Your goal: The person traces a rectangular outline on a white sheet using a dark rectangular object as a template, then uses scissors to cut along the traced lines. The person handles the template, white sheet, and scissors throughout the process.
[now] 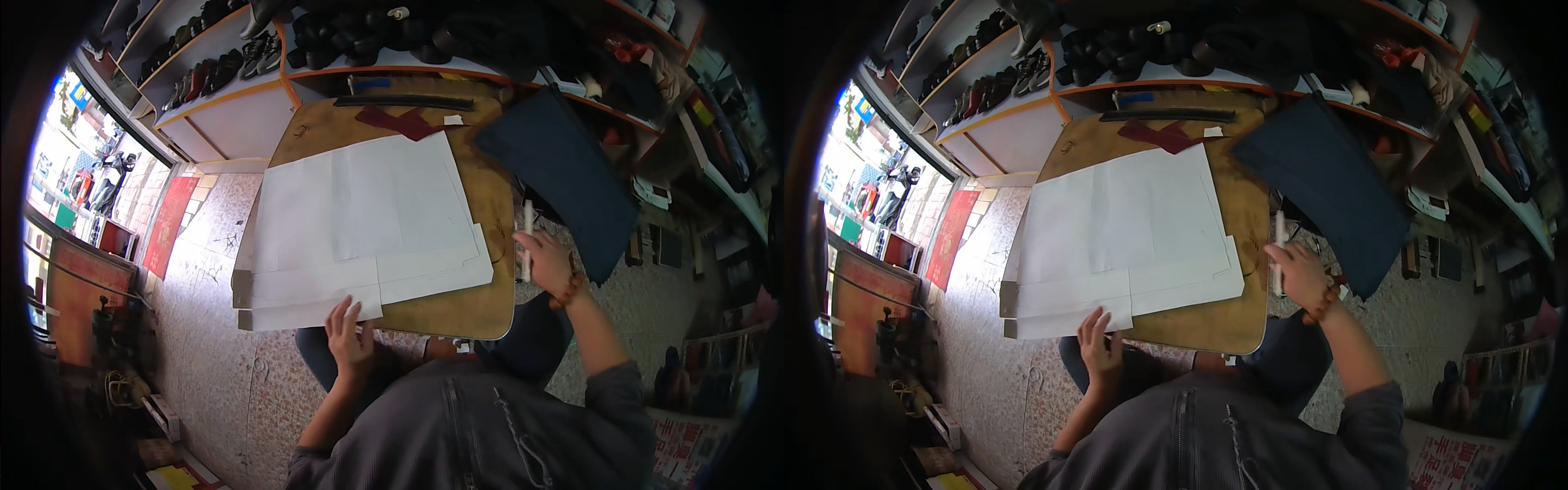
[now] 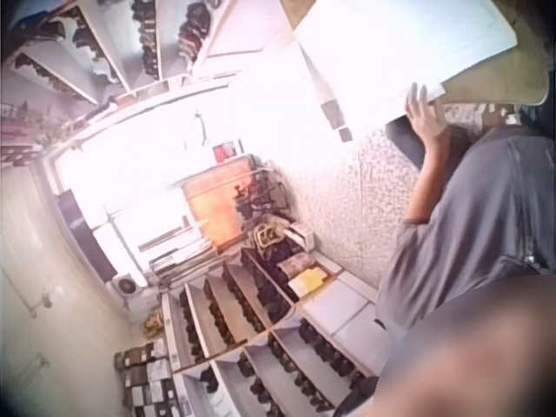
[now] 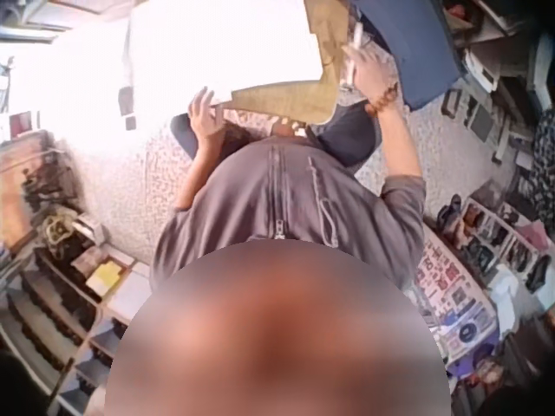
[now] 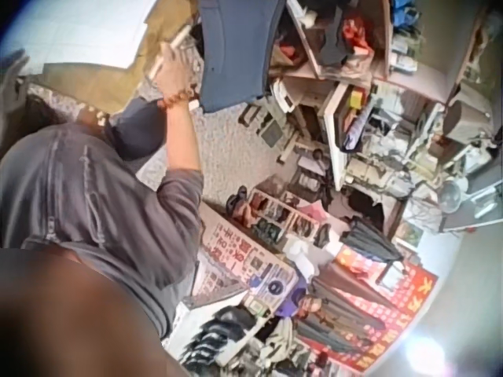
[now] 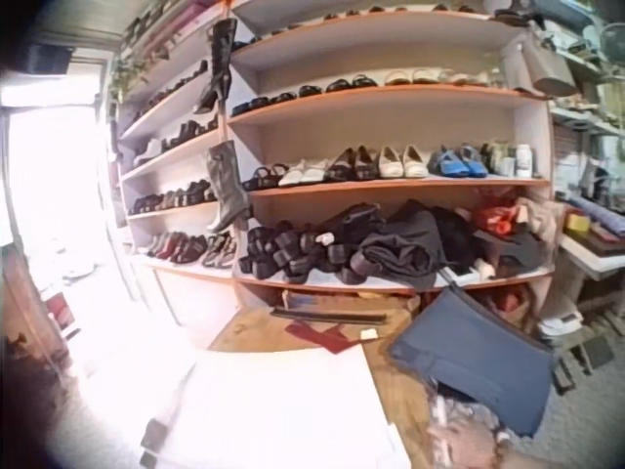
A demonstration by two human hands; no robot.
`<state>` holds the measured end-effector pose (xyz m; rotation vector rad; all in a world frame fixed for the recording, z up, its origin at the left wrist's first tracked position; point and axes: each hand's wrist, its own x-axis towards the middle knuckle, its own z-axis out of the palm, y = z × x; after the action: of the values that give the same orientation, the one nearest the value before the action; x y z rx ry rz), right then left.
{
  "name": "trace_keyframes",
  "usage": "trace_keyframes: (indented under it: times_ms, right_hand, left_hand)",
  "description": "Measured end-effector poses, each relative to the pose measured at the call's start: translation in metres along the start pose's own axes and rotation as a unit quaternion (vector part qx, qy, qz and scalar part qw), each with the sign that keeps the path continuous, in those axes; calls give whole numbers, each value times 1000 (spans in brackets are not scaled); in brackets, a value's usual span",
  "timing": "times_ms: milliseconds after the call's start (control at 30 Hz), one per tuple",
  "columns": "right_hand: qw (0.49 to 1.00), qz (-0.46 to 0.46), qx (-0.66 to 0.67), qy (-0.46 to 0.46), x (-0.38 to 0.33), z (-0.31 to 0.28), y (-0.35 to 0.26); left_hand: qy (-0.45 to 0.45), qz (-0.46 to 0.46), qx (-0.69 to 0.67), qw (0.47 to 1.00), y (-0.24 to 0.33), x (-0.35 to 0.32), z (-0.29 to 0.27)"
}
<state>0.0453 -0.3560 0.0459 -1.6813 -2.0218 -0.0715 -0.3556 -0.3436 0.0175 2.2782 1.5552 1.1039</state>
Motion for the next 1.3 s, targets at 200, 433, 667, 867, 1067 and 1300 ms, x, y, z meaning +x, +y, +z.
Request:
trace_keyframes:
  times_ms: [200,433,667,867,1067,1300]
  right_hand:
    - [979,-60,-116,-158,63,29,0]
    - [982,-31,-137,-128,107,58,19]
    - [995,73,-1,-72,74,61,25]
    - [981,126,73,129,2,44,16]
    - [939,294,112,142,-41,49,26]
    - [842,457,151,243,-35,91,64]
  left_hand:
    - [112,-206,-142,962,-21,-39,-17]
    - [203,-474,-465,720,-63,-38,-15]
    - [108,-423,-598,673,-107,-25,-21]
    - [101,-503,-520,683,-108,-5,-20]
    - [40,-465,-516,718,-102,7,-22]
    - [113,-451,-574,674,-83,15,-14]
